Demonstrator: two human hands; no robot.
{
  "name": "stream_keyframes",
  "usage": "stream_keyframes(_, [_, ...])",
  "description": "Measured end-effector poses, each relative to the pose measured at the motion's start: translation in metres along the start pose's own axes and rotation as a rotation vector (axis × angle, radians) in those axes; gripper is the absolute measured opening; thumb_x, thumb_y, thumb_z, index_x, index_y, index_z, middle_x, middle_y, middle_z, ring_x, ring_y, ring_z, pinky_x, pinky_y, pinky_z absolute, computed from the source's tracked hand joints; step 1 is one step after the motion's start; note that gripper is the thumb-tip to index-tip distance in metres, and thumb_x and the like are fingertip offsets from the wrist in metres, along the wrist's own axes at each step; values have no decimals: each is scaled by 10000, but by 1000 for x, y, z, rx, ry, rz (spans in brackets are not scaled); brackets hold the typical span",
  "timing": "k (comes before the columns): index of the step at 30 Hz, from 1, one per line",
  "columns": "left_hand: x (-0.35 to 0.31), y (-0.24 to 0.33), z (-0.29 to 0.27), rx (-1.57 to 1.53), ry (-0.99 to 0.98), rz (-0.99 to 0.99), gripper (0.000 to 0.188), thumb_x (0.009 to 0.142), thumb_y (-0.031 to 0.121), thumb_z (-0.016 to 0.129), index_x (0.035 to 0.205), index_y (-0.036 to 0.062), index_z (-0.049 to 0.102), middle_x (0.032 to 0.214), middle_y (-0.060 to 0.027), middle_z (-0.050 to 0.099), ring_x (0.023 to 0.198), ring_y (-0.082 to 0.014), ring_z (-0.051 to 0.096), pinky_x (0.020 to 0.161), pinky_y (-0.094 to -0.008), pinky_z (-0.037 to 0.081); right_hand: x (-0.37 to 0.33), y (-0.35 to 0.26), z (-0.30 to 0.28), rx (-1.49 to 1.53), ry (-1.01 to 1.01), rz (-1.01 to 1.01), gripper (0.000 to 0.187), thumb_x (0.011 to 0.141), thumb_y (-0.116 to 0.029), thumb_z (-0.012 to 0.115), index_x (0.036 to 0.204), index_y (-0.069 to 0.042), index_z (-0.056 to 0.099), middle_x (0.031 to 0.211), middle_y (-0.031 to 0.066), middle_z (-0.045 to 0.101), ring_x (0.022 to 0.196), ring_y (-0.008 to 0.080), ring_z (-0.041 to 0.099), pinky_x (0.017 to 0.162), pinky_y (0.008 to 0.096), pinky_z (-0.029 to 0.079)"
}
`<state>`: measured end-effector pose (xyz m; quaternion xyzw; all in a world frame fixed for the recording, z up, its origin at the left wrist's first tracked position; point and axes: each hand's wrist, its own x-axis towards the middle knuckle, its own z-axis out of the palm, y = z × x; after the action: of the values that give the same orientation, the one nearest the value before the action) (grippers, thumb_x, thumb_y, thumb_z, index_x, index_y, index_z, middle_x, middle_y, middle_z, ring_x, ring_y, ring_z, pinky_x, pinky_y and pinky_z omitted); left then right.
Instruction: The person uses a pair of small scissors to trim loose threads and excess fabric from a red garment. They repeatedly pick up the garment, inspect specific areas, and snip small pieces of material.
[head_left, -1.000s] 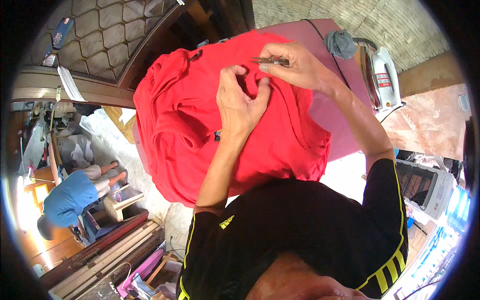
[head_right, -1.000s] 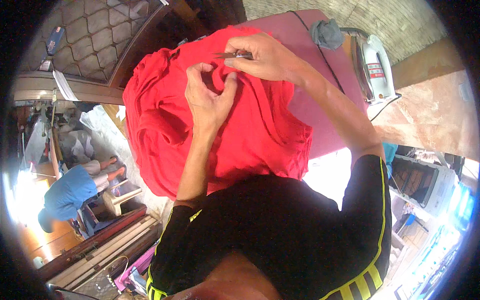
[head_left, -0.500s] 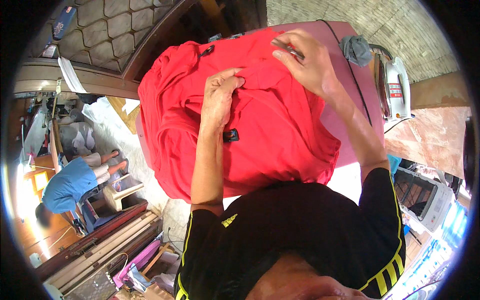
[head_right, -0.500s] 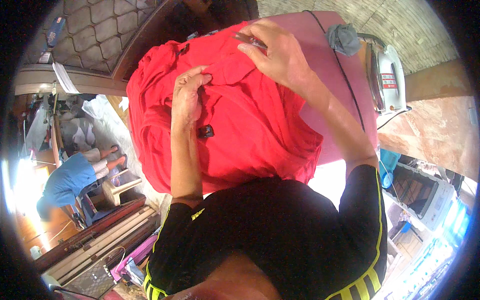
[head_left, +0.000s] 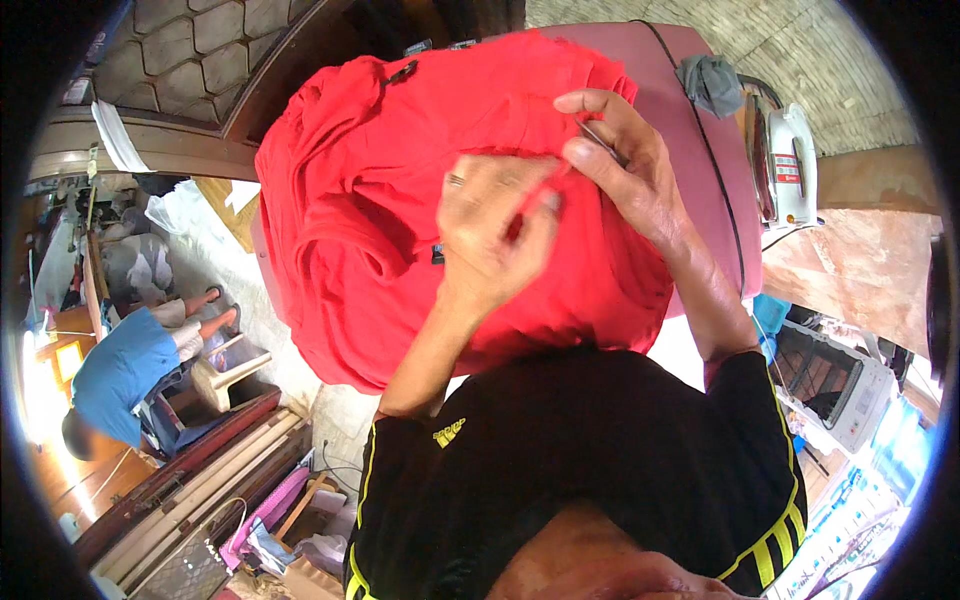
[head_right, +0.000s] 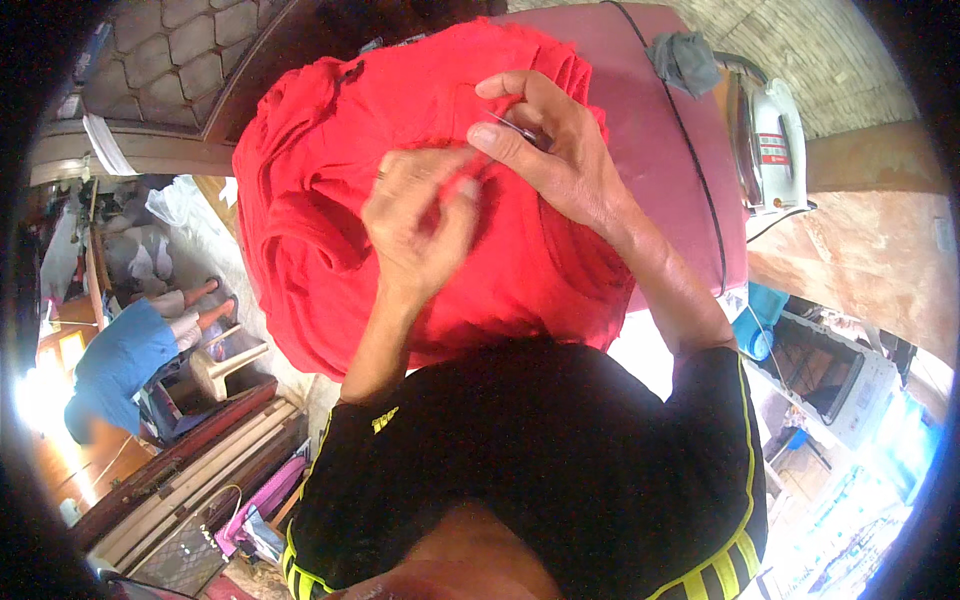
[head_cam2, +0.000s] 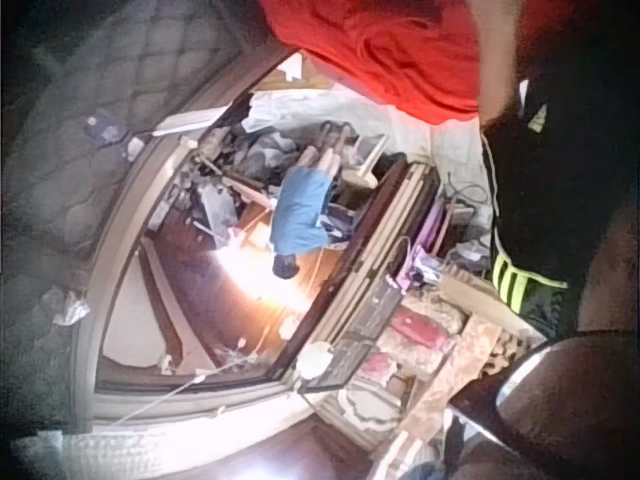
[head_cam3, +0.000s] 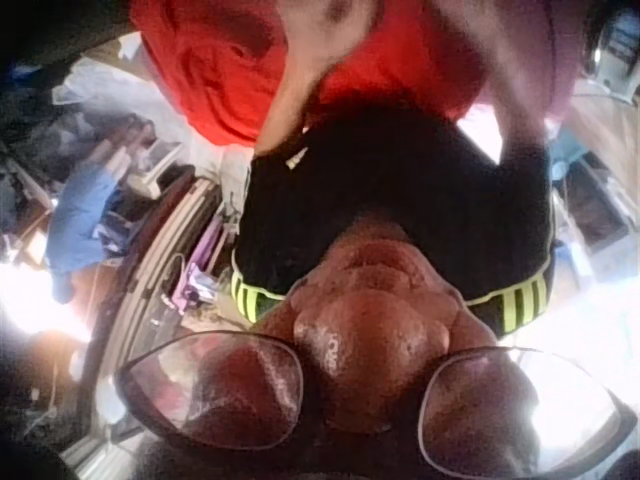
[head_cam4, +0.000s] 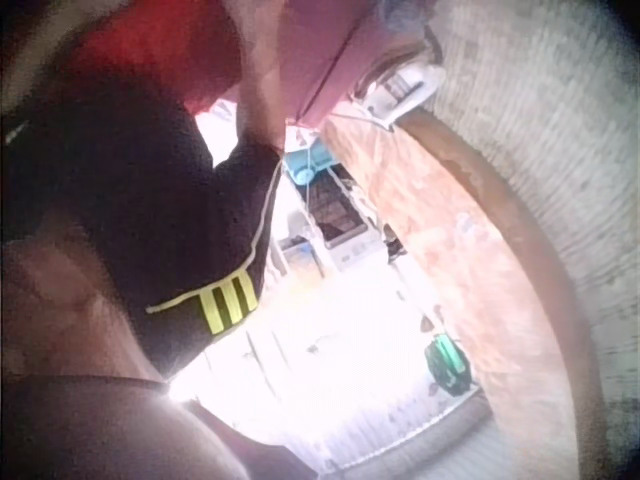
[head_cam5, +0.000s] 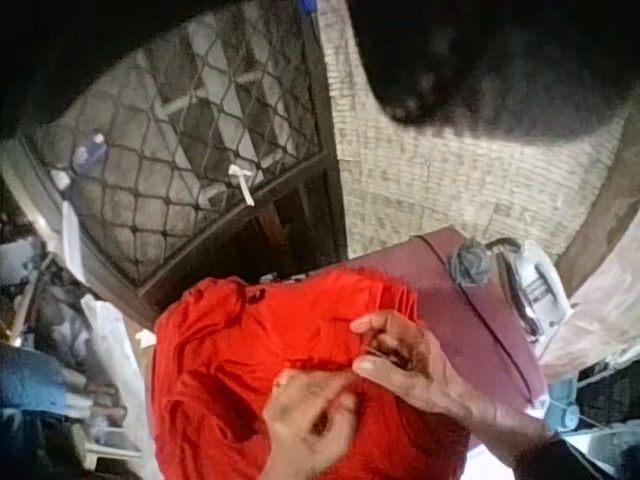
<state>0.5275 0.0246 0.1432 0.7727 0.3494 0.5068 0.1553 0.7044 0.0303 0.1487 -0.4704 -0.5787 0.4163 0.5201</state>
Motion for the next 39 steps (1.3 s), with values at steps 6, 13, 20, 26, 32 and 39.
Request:
stream_keyframes(6, [10,97,-7,-1146,-160,218,252,696,37,698,948,44,691,905,-65,641,824,-243,624,701,-373,495,-14,12,-9,154,105,154,236,885,-41,680,1120,-68,670,707,-133,368,641,-10,337,578,175,255])
stream_keyframes(13, [15,136,-4,-1127,94,442,215,920,168,610,1078,33,663,902,-50,637,655,-171,589,565,-315,469,-22,18,-5,115,110,110,300,900,-26,662,1197,-61,638,766,-110,469,683,8,404,631,170,338])
stream_keyframes(20, [22,96,-73,-815,-277,365,189,896,181,556,1012,95,678,987,-105,651,773,-186,622,653,-303,478,-28,14,-6,63,125,112,437,812,-53,767,1216,-58,603,841,-97,489,688,12,384,612,169,321])
stream_keyframes(26, [12,15,-38,-96,-89,-154,364,732,149,805,1018,-2,637,900,-143,620,828,-216,610,756,-338,504,-31,19,-3,67,145,82,452,789,-14,779,1203,-77,607,832,-105,486,638,6,331,576,175,298])
stream_keyframes(32, [-12,-27,-13,-253,-239,-505,348,737,28,802,1026,10,609,893,-22,563,775,-93,518,722,-248,451,-27,17,-14,-37,91,40,439,786,-2,768,1189,-73,608,977,-54,610,762,31,520,641,172,404])
stream_keyframes(39, [-11,-22,-18,-188,-285,-636,266,757,34,786,942,9,597,655,23,482,587,-58,419,566,-231,383,-13,-11,-19,-447,183,-135,389,769,-45,776,1128,-37,627,983,76,668,929,145,658,737,297,532])
